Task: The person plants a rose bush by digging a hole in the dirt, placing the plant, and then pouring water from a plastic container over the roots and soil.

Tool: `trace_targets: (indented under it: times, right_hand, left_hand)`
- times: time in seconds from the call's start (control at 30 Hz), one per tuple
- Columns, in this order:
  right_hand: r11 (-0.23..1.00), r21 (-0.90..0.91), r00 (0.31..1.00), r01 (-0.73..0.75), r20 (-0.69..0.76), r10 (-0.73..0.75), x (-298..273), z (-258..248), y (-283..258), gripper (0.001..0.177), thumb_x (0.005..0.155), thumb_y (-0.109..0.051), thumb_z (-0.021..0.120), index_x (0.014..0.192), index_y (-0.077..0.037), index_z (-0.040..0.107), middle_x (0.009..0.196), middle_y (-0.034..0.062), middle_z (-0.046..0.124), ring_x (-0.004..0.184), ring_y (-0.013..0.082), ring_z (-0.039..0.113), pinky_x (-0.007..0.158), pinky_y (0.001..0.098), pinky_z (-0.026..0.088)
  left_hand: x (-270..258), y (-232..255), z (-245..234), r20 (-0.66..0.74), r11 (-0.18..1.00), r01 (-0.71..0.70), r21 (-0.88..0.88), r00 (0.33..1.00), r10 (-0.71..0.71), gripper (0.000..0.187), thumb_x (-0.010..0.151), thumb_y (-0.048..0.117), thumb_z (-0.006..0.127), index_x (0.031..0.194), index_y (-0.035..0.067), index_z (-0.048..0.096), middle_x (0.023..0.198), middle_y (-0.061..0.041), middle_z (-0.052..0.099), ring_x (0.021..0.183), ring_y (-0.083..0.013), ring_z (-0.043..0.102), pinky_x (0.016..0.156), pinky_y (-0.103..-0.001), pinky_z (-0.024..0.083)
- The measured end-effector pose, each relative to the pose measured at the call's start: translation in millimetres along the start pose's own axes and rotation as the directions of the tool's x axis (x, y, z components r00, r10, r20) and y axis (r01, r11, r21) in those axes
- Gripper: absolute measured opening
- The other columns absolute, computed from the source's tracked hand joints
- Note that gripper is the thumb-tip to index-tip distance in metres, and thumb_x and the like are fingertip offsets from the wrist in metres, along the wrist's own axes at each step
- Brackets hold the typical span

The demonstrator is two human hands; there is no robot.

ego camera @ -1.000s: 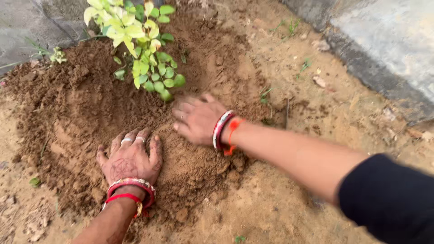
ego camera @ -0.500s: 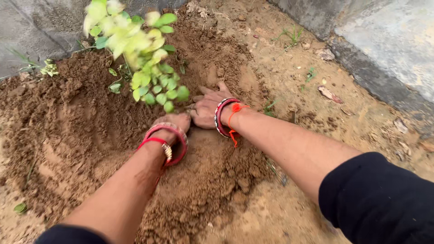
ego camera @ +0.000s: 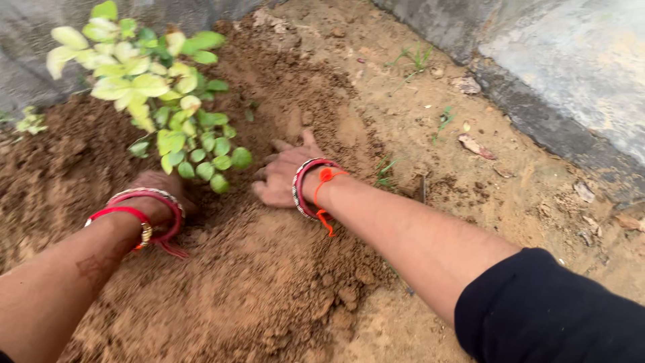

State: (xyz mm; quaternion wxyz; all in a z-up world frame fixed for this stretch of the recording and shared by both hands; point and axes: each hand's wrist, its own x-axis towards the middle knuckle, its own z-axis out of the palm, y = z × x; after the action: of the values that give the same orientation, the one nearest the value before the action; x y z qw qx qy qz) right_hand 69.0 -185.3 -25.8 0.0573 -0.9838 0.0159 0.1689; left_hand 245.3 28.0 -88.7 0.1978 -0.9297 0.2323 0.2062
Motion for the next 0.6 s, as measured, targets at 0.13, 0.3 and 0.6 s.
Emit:
trace_targets:
  times: [0.13,0.3,0.6]
  right_hand:
    - [1.0,-0.013,1.0,-0.003,0.016,0.003,-1.0,-1.6,-0.4,0.056,0.093,-0.051,0.036,0.131,-0.027,0.07,0.151,-0.0024,0.054,0.154,0.0242,0.029,0.121,0.0698,0.008]
    - [1.0,0.009,1.0,0.002,-0.003,-0.002,13.0,-2.8,-5.0,0.057,0.091,-0.05,0.038,0.131,-0.021,0.067,0.151,-0.0017,0.051,0.151,0.0293,0.027,0.12,0.0693,0.004]
    - [0.977,0.196,0.994,0.079,0.058,-0.092,107.2,55.2,-5.7,0.069,0.088,-0.062,0.043,0.15,-0.034,0.046,0.157,-0.0053,0.038,0.148,0.0212,0.026,0.12,0.0553,0.009]
  left_hand:
    - [72.0,-32.0,27.4,-0.534,0.991,-0.13,-0.043,0.841,0.087,0.05,0.074,0.036,0.077,0.119,0.012,0.075,0.117,-0.02,0.073,0.101,-0.0383,0.072,0.079,-0.046,0.06]
    - [113.5,-18.4,41.9,-0.231,0.994,-0.109,-0.033,0.968,0.098,0.046,0.081,0.041,0.071,0.117,0.013,0.078,0.116,-0.013,0.076,0.097,-0.0276,0.071,0.077,-0.043,0.057]
    - [51.2,15.7,7.8,0.135,0.985,-0.004,-0.17,0.99,0.027,0.042,0.087,0.037,0.065,0.123,0.017,0.074,0.123,-0.014,0.07,0.107,-0.0304,0.068,0.087,-0.043,0.055]
